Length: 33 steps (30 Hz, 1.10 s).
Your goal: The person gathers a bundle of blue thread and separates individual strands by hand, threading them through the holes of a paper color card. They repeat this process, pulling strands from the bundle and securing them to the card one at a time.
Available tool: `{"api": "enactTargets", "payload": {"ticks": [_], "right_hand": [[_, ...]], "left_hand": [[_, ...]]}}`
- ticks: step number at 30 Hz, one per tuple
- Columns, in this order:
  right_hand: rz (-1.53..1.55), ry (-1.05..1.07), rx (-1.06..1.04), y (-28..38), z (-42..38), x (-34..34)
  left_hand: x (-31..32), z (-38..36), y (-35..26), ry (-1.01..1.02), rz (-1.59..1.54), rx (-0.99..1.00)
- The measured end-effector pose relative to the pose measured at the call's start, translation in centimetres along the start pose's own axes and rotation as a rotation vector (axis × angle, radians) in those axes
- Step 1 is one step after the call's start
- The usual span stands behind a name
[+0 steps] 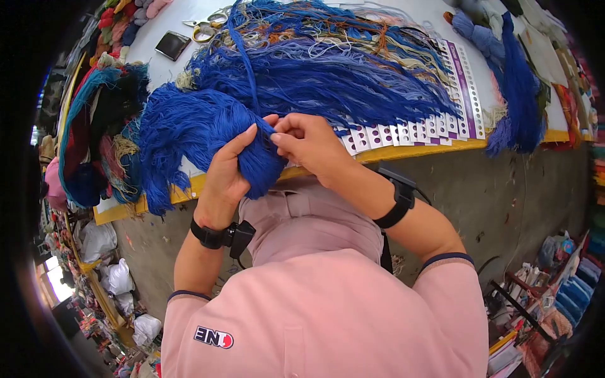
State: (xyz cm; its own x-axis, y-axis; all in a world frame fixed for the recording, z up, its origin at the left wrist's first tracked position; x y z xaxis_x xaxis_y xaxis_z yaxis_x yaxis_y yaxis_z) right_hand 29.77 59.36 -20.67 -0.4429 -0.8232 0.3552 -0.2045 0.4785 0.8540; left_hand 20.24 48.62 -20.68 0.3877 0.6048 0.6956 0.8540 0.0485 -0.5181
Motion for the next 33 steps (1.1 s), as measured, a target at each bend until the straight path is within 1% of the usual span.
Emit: {"api": "enactTargets", "payload": {"ticks": [3, 5, 8, 11, 15, 17, 26, 30, 33], "right_hand": [[0.038, 0.011, 0.015, 0.1, -0.8, -0.4], [0.078, 0.007, 0.050, 0.0, -1.1, -0.3], [0.249, -0.021, 0.019, -0.4, -1.1, -0.4], [0.243, 0.027, 0.062, -1.2, -0.8, -1.2], [0.142, 0.029, 0.036, -1.1, -0.9, -1.1], [0.107, 0.027, 0.012, -0.9, -0.9, -1.0], [0.102, -0.002, -0.001, -0.7, -1.3, -1.0], [0.081, 0.017, 0.002, -0.5, -1.3, -1.1], [0.058, -0.009, 0.008, -0.4, -1.2, -1.0]], "left_hand": [[0.1, -0.6, -0.1, -0.041, 0.122, 0.063], [0.4, -0.6, -0.2, -0.021, 0.125, 0.077], [0.2, -0.4, -0.3, 0.000, 0.118, 0.072], [0.1, -0.6, -0.2, -0.006, 0.105, 0.066], [0.0, -0.7, -0.3, 0.028, 0.108, 0.052], [-0.1, -0.7, -0.2, 0.014, 0.116, 0.054], [0.0, -0.8, -0.2, -0.013, 0.157, 0.050], [-0.1, -0.8, -0.2, -0.027, 0.174, 0.061], [-0.2, -0.7, 0.0, 0.091, 0.138, 0.055]]}}
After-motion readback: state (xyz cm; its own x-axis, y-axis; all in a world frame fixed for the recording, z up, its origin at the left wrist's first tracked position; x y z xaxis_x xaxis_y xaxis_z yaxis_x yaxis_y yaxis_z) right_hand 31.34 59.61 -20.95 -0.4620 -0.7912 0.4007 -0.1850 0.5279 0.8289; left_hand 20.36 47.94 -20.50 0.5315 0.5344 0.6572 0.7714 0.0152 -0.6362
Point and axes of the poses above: each hand's wrist, its own z-axis towards the middle knuckle, its own x-axis out of the palm, y = z × x, the point moved 4 cm from there along z, towards the middle knuckle, and after that the axes turned 2 degrees about z, right-handed, at the moved point
